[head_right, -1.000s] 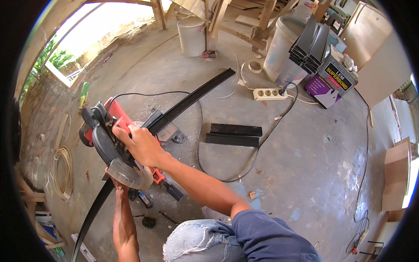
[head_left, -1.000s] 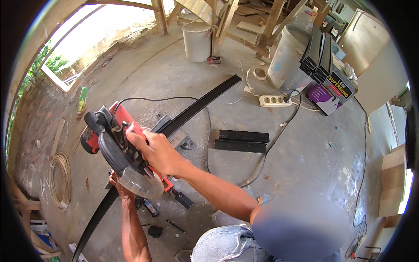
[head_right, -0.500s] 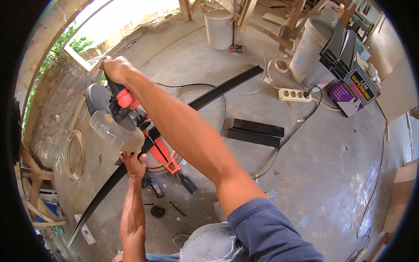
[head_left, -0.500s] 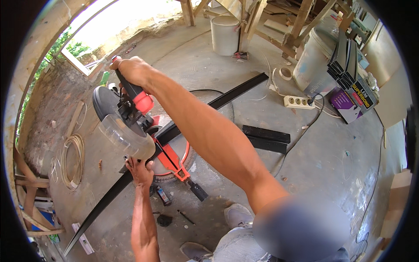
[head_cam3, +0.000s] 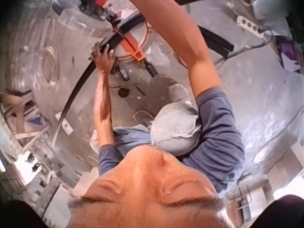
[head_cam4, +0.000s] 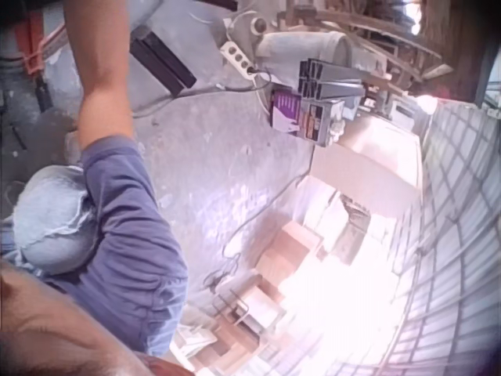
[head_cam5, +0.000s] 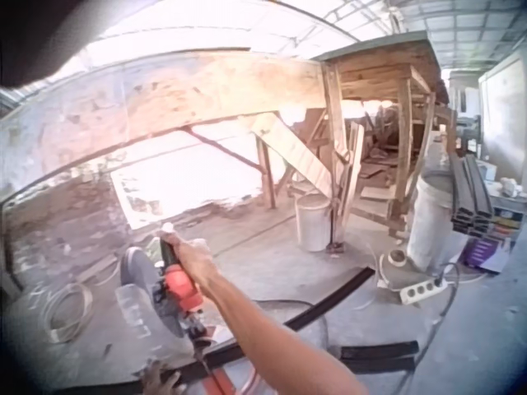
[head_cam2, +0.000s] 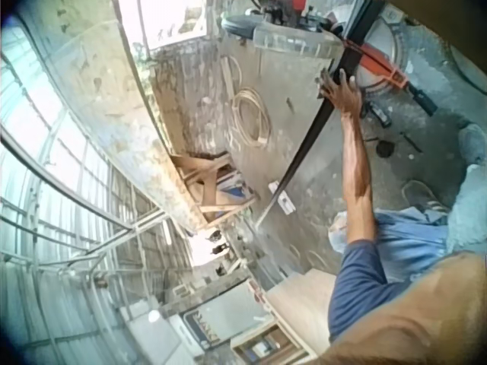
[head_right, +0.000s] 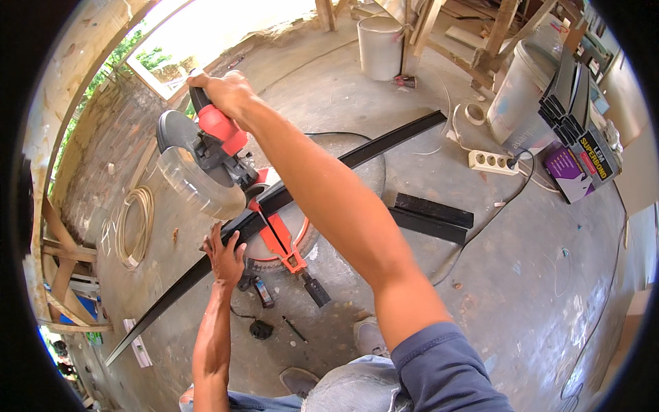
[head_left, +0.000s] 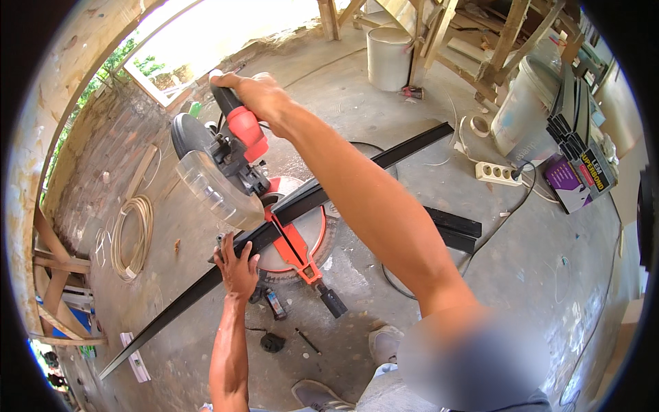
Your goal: The person measures a black plastic strip with a tape measure, marks it with a pencil, and cuts it using a miter saw.
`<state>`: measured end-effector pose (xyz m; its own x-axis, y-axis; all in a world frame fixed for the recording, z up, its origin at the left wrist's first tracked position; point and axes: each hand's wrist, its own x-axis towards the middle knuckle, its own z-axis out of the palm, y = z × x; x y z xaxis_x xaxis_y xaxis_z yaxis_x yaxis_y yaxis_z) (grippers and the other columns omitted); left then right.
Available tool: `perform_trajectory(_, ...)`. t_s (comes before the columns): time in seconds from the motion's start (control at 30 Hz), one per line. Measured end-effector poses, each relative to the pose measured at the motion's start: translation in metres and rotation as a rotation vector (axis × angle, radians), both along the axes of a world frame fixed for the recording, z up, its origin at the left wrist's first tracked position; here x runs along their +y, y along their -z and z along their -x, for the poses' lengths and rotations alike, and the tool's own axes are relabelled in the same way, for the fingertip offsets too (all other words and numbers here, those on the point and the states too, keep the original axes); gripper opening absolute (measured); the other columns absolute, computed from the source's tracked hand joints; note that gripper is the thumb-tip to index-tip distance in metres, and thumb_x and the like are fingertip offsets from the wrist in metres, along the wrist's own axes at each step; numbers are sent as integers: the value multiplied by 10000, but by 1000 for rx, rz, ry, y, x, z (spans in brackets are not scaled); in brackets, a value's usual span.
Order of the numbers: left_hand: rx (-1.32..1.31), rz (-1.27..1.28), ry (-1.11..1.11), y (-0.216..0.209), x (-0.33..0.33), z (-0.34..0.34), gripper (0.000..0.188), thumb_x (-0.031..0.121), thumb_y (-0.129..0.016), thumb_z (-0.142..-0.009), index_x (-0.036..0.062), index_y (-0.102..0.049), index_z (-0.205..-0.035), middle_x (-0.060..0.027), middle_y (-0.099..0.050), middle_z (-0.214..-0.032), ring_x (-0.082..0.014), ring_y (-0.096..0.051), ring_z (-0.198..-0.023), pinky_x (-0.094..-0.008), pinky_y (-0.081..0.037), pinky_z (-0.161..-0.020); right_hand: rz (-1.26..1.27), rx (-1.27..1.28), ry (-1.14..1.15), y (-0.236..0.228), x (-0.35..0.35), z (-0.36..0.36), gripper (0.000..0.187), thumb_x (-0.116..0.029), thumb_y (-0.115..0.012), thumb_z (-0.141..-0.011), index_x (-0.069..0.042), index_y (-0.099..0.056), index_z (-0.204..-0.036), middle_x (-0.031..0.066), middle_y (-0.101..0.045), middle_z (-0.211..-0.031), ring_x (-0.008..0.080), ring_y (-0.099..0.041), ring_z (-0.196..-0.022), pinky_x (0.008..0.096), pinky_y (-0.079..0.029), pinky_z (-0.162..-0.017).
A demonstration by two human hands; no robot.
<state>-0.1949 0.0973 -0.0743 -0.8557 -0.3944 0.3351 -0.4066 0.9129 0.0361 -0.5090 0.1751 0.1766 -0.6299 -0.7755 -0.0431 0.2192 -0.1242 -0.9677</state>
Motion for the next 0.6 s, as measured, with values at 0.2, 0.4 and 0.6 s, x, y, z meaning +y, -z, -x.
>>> perform_trajectory(0.2, 414, 201, -647, 19, -47, -85, 432, 405, -690, -946, 131, -616, -1272, -145, -508, -1357, -356, -424, -1326, -587, -302, -1073, 103, 110, 35, 27, 3, 7, 451, -414, -714, -911, 33, -732, -970, 108, -720, -851, 168, -665, -739, 297, -535, -759)
perform_trajectory(0.4, 675, -238, -1666, 50, -106, -137, 716, 588, -720, -873, 108, -489, -1350, -156, -465, -1348, -397, -466, -1267, -554, -412, -950, 279, 19, 298, 73, 46, 3, 406, -354, -650, -958, 43, -689, -1035, 123, -715, -897, 178, -662, -792, 320, -514, -770)
perform_trajectory(0.6, 1391, -975, -1639, 30, -127, -155, 649, 523, -748, -877, -4, -581, -1217, -166, -636, -1158, -321, -672, -934, -463, -503, -812, 175, -106, 670, 180, 87, -65, 144, -131, -584, -991, -15, -624, -917, 27, -616, -749, 88, -526, -646, 256, -439, -604)
